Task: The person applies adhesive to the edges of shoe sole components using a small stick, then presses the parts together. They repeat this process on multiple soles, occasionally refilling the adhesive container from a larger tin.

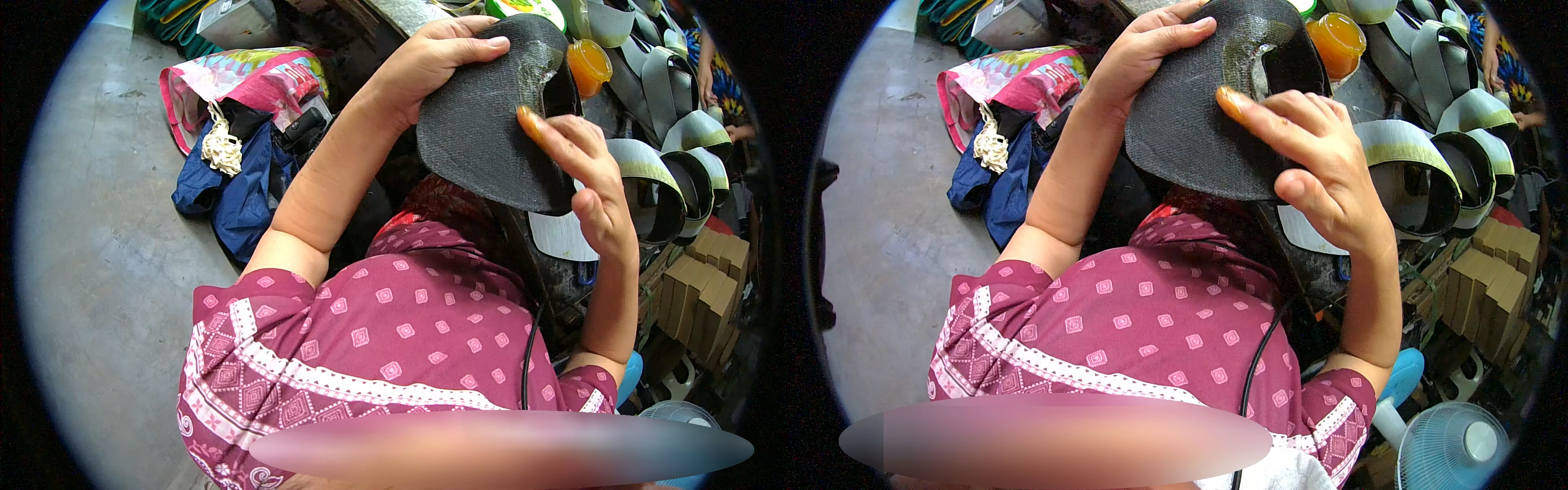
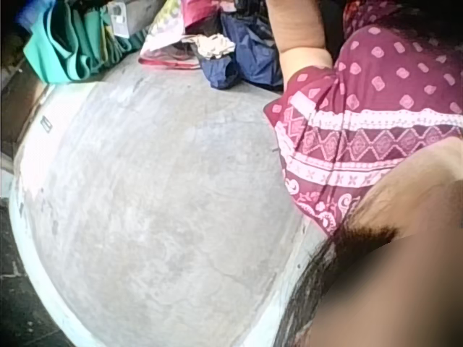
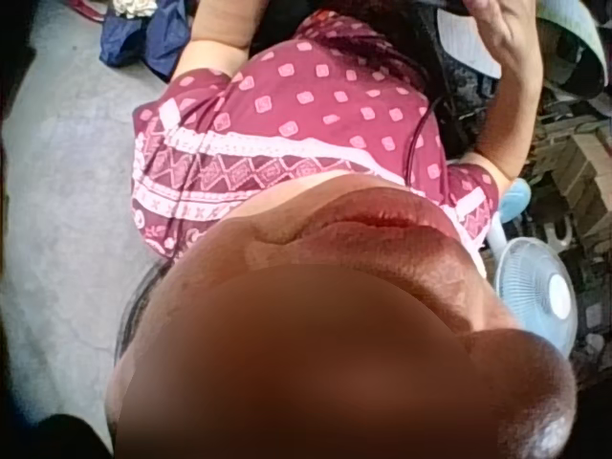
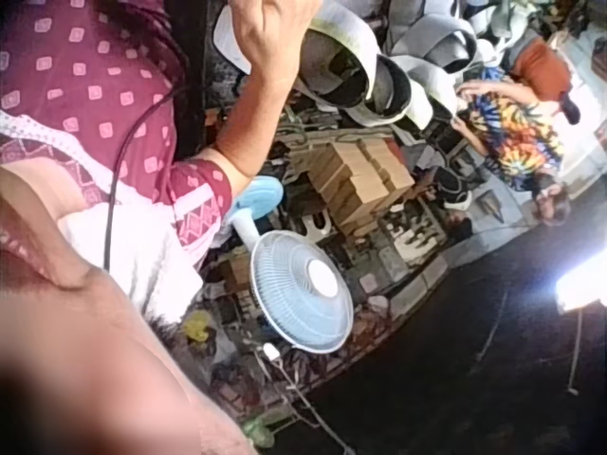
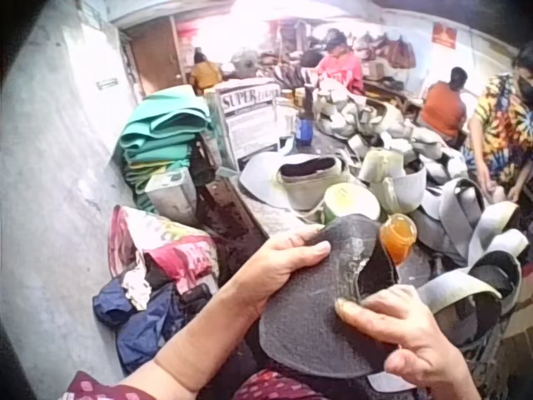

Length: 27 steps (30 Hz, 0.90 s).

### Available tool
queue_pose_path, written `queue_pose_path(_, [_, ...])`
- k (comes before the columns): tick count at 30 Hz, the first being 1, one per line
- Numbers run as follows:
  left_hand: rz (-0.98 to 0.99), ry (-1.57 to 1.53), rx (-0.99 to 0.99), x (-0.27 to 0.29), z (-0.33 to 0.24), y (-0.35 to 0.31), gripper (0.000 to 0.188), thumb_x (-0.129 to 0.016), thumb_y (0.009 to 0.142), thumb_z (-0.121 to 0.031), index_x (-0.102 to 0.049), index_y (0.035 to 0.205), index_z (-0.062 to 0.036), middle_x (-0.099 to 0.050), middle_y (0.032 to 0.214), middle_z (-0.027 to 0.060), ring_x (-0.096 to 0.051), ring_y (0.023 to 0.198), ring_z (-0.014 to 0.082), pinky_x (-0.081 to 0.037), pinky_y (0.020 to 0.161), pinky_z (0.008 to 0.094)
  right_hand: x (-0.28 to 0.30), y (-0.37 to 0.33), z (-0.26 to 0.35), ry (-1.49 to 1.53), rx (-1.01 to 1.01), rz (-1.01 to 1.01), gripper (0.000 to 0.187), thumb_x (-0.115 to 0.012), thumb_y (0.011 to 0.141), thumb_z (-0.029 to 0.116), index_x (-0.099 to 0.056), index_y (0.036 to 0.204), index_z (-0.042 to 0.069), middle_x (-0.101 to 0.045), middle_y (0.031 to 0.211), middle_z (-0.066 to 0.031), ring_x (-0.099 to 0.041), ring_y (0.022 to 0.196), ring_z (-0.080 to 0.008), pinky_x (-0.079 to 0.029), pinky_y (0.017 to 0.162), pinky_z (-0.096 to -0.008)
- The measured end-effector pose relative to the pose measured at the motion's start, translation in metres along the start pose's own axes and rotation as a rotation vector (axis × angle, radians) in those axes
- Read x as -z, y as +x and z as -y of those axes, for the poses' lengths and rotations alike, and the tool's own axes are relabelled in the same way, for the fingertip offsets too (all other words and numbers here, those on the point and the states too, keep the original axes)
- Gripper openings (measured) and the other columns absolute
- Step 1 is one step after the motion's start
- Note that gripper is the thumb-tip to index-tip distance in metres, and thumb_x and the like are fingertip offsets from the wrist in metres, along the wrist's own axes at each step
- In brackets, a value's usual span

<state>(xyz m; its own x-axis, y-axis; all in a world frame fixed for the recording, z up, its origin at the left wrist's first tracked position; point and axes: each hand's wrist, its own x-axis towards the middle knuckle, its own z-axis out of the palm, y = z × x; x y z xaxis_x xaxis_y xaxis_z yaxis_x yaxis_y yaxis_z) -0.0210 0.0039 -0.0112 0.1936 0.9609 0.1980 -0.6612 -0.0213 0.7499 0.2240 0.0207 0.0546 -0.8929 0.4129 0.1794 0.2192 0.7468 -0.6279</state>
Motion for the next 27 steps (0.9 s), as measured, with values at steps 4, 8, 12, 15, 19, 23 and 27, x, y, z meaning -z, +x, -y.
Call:
queue_pose_path(4, [-0.006,-0.013,0.023,0.003,0.003,0.002,0.033,-0.060,0.096,-0.012,-0.060,0.125,0.0046,-0.072,0.106,0.0122,-0.071,0.087,0.0139,-0.059,0.078,0.0261,0.011,0.001,-0.007,0.203,0.102,-0.089,0.083,-0.031,0.096,0.068,-0.067,0.126,0.000,-0.059,0.117,-0.0165,-0.055,0.107,-0.0272,-0.039,0.096,-0.0378])
queue_pose_path(8, [0.020,-0.002,0.001,-0.004,0.009,0.007,0.033,-0.061,0.096,-0.012,-0.060,0.124,0.0049,-0.071,0.107,0.0124,-0.071,0.089,0.0149,-0.058,0.080,0.0264,0.002,0.006,-0.015,0.071,0.043,-0.241,0.085,-0.033,0.095,0.070,-0.053,0.141,0.001,-0.057,0.123,-0.0166,-0.055,0.109,-0.0273,-0.040,0.096,-0.0365])
queue_pose_path(12, [0.026,-0.075,0.017,0.000,0.001,0.006,0.034,-0.060,0.097,-0.013,-0.058,0.127,0.0045,-0.071,0.110,0.0124,-0.071,0.090,0.0156,-0.058,0.081,0.0276,-0.012,0.002,-0.014,0.130,0.105,-0.133,0.076,-0.049,0.092,0.063,-0.056,0.140,0.005,-0.062,0.117,-0.0146,-0.057,0.104,-0.0300,-0.040,0.098,-0.0373])
queue_pose_path(15, [-0.046,-0.064,0.027,0.002,-0.004,0.002,0.039,-0.058,0.099,-0.019,-0.055,0.130,0.0036,-0.070,0.113,0.0130,-0.071,0.093,0.0180,-0.058,0.084,0.0298,-0.013,0.000,-0.008,0.100,0.194,-0.143,0.058,-0.074,0.081,0.031,-0.063,0.130,0.002,-0.066,0.101,-0.0124,-0.059,0.098,-0.0283,-0.043,0.094,-0.0377])
queue_pose_path(19, [-0.104,-0.289,-0.023,-0.017,-0.002,-0.005,0.066,-0.049,0.100,-0.053,-0.052,0.134,0.0035,-0.068,0.119,0.0149,-0.068,0.104,0.0227,-0.054,0.094,0.0347,-0.005,0.003,0.003,-0.011,0.128,-0.309,0.054,-0.079,0.074,0.008,-0.066,0.126,0.002,-0.066,0.095,-0.0108,-0.060,0.089,-0.0273,-0.047,0.085,-0.0352])
queue_pose_path(23, [-0.121,-0.195,-0.225,-0.050,0.013,-0.030,0.055,-0.058,0.099,-0.045,-0.057,0.131,-0.0002,-0.068,0.119,0.0096,-0.066,0.107,0.0190,-0.053,0.095,0.0335,-0.002,0.011,0.013,-0.285,0.087,-0.387,0.057,-0.079,0.075,0.013,-0.065,0.129,0.005,-0.065,0.093,-0.0096,-0.060,0.088,-0.0256,-0.045,0.087,-0.0357])
queue_pose_path(27, [-0.394,0.053,-0.330,-0.056,0.017,-0.035,0.026,-0.065,0.096,-0.011,-0.064,0.119,-0.0008,-0.069,0.111,0.0059,-0.066,0.100,0.0148,-0.055,0.089,0.0307,-0.010,0.020,0.017,-0.495,0.120,-0.328,0.065,-0.073,0.082,0.037,-0.057,0.138,0.009,-0.059,0.090,-0.0073,-0.058,0.086,-0.0259,-0.041,0.086,-0.0390])
